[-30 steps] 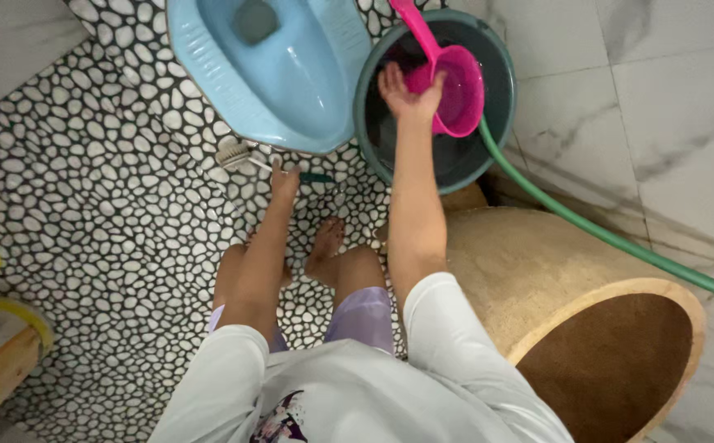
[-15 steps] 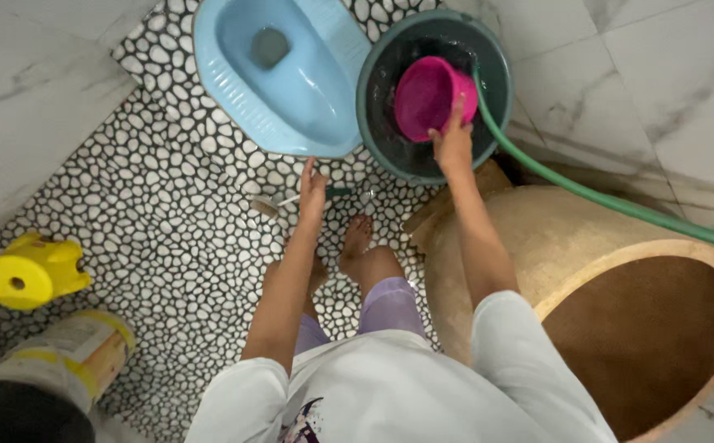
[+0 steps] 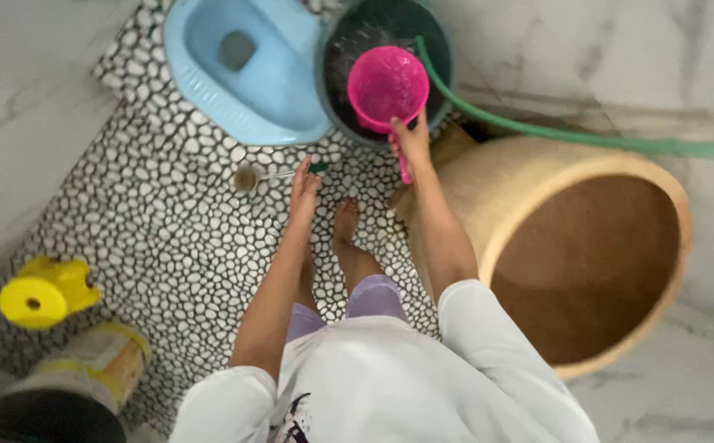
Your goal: The person cleans a large water vessel by scrubbing its interior with a brush, rinsing it with water using a dipper and a hose, and tilting the vessel to drain it.
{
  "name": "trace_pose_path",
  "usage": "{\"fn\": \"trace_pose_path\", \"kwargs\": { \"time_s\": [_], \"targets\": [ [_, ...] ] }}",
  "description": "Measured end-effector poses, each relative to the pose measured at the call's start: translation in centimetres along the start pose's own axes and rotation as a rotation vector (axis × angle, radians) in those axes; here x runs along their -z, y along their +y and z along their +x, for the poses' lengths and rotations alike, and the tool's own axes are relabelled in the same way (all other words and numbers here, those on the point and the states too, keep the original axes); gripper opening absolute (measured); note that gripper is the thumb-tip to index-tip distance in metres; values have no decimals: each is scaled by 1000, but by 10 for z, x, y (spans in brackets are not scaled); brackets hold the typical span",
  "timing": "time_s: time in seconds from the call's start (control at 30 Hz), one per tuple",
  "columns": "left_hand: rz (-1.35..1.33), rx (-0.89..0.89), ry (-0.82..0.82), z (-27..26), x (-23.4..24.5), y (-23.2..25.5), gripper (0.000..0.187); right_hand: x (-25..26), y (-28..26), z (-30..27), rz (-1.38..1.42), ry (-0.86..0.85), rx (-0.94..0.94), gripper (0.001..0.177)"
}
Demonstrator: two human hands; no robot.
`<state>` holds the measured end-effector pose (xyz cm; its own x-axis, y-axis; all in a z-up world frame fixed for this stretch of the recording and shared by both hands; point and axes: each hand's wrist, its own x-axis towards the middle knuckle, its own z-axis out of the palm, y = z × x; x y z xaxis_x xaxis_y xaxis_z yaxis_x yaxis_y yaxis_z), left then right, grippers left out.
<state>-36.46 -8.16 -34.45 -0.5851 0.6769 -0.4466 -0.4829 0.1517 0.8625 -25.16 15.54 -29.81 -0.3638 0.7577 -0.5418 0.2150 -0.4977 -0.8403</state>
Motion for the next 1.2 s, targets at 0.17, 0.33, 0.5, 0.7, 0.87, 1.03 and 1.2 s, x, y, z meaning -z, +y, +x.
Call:
{"fn": "trace_pose_path", "kwargs": {
  "time_s": [0.17, 0.33, 0.5, 0.7, 0.87, 1.03, 1.2],
  "targets": [
    [102, 47, -231, -59, -25, 52, 50, 19, -61, -157, 274, 27, 98, 58],
    [88, 42, -433, -116, -62, 103, 51, 60, -86, -297, 519, 93, 127, 59],
    [160, -54, -619, -158, -114, 139, 50, 102, -89, -413, 521, 280, 263, 62],
    [241, -56, -653, -204, -144, 152, 49, 173, -51, -492, 325, 601, 246, 67],
    [241, -85, -526, -235, -147, 129, 49, 243, -2, -496, 251, 635, 174, 72],
    [59, -1, -280, -290, -154, 108, 49, 283, -5, -463, 177, 245, 163, 70],
    [47, 4, -141, -338, -156, 69, 47, 295, -30, -374, 194, 140, 123, 39]
  ]
}}
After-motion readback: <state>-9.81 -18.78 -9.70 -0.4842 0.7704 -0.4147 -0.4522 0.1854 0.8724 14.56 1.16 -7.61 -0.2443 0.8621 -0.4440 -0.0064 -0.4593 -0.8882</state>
